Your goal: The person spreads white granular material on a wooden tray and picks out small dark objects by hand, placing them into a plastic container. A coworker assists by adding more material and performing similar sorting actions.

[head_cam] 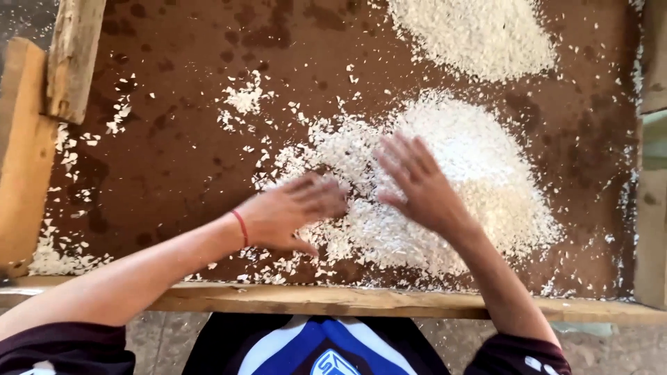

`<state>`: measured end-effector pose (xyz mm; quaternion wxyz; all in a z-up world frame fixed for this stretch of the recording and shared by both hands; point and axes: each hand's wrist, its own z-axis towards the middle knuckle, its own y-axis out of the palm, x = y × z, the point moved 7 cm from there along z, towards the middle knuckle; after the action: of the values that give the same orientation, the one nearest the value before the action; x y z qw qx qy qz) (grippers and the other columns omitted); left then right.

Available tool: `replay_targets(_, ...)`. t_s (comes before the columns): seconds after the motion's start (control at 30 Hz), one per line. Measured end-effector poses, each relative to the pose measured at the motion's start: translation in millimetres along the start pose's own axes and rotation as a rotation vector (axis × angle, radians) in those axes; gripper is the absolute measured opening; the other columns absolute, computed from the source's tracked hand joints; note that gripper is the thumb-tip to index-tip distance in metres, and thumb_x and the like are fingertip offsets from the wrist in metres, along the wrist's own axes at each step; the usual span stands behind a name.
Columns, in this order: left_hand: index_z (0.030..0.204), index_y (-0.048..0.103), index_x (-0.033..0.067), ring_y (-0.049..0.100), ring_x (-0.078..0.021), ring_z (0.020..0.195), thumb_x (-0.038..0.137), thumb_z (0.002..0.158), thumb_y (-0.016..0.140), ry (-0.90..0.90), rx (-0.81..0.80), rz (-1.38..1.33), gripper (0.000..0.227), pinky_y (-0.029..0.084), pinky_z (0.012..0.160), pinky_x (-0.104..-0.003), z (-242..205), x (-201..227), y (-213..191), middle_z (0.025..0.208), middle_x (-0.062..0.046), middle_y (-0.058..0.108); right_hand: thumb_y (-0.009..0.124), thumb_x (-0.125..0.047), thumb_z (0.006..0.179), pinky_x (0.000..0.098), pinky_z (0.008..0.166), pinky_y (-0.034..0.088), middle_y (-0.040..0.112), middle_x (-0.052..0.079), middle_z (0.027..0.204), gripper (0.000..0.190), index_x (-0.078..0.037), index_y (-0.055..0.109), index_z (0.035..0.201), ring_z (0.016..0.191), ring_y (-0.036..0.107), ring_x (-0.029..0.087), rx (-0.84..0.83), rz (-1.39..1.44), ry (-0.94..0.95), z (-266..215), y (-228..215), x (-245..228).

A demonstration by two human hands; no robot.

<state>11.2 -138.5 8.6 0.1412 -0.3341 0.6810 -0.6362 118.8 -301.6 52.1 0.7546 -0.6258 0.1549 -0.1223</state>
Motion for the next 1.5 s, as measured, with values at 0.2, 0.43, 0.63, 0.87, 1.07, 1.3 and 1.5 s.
replay_targets(0.2, 0.161, 0.018, 0.0215, 0.008, -0.026, 0.155, 0.091, 0.087, 0.012, -0.419, 0.114, 0.187, 0.102, -0.004, 0.125, -0.049, -21, -74, -9, 0.167, -0.004, 0.02, 0.064, -0.057, 0.09, 0.0492, 0.12, 0.028, 0.033, 0.017, 0.157, 0.085, -0.01, 0.035, 0.154, 0.142, 0.033, 0.034, -0.758, 0.313, -0.034, -2, 8, -99)
replay_targets(0.43, 0.163, 0.012, 0.024, 0.005, -0.0235, 0.155, 0.087, 0.089, 0.01, -0.478, 0.177, 0.085, 0.097, -0.004, 0.125, -0.047, -26, -86, -5, 0.169, -0.002, 0.011, 0.026, -0.057, 0.105, 0.0537, 0.123, 0.023, 0.035, 0.02, 0.16, 0.071, -0.009, 0.034, 0.156, 0.149, 0.03, 0.036, -0.493, 0.306, -0.471, -9, 31, -129)
replay_targets(0.63, 0.162, 0.015, 0.0245, 0.006, -0.0228, 0.155, 0.088, 0.089, 0.01, -0.453, 0.156, 0.096, 0.097, -0.002, 0.125, -0.048, -20, -82, -6, 0.169, -0.002, 0.013, 0.016, -0.068, 0.103, 0.047, 0.125, 0.002, 0.006, 0.018, 0.17, 0.085, -0.008, 0.013, 0.163, 0.156, 0.003, 0.033, -0.385, -0.03, -0.001, -11, 41, -75)
replay_targets(0.87, 0.162, 0.014, 0.0245, 0.005, -0.0217, 0.155, 0.087, 0.089, 0.01, -0.441, 0.165, 0.11, 0.096, -0.002, 0.126, -0.047, -18, -85, -6, 0.169, -0.001, 0.012, 0.012, -0.065, 0.103, 0.0494, 0.124, 0.0, 0.011, 0.02, 0.168, 0.083, -0.006, 0.014, 0.161, 0.156, 0.006, 0.033, -0.566, 0.171, -0.202, -9, 35, -104)
replay_targets(1.07, 0.162, 0.011, 0.0224, 0.006, -0.0224, 0.154, 0.084, 0.091, 0.013, -0.432, 0.105, 0.115, 0.094, -0.002, 0.124, -0.048, -14, -78, -11, 0.169, -0.003, 0.011, 0.021, -0.062, 0.101, 0.0571, 0.122, 0.002, 0.021, 0.022, 0.165, 0.079, -0.008, 0.027, 0.158, 0.152, 0.014, 0.039, -0.559, 0.281, -0.342, -9, 22, -134)
replay_targets(1.3, 0.16, 0.01, 0.0165, 0.005, -0.0236, 0.153, 0.061, 0.104, 0.016, -0.093, -0.003, 0.068, 0.072, -0.001, 0.124, -0.049, 27, -2, -20, 0.168, -0.008, 0.009, 0.066, -0.033, 0.098, 0.0416, 0.113, 0.044, 0.066, 0.01, 0.128, 0.044, -0.012, 0.061, 0.136, 0.129, 0.057, 0.026, -0.02, 0.205, -0.004, -5, -19, -5)
replay_targets(1.5, 0.161, 0.012, 0.0103, 0.009, -0.03, 0.153, 0.084, 0.092, 0.013, -0.25, 0.14, 0.103, 0.101, 0.005, 0.123, -0.052, 48, -18, -10, 0.167, -0.013, 0.014, 0.065, -0.038, 0.097, 0.04, 0.118, 0.039, 0.063, 0.003, 0.136, 0.047, -0.017, 0.062, 0.14, 0.133, 0.056, 0.023, 0.161, -0.239, 0.146, -39, -2, 60)
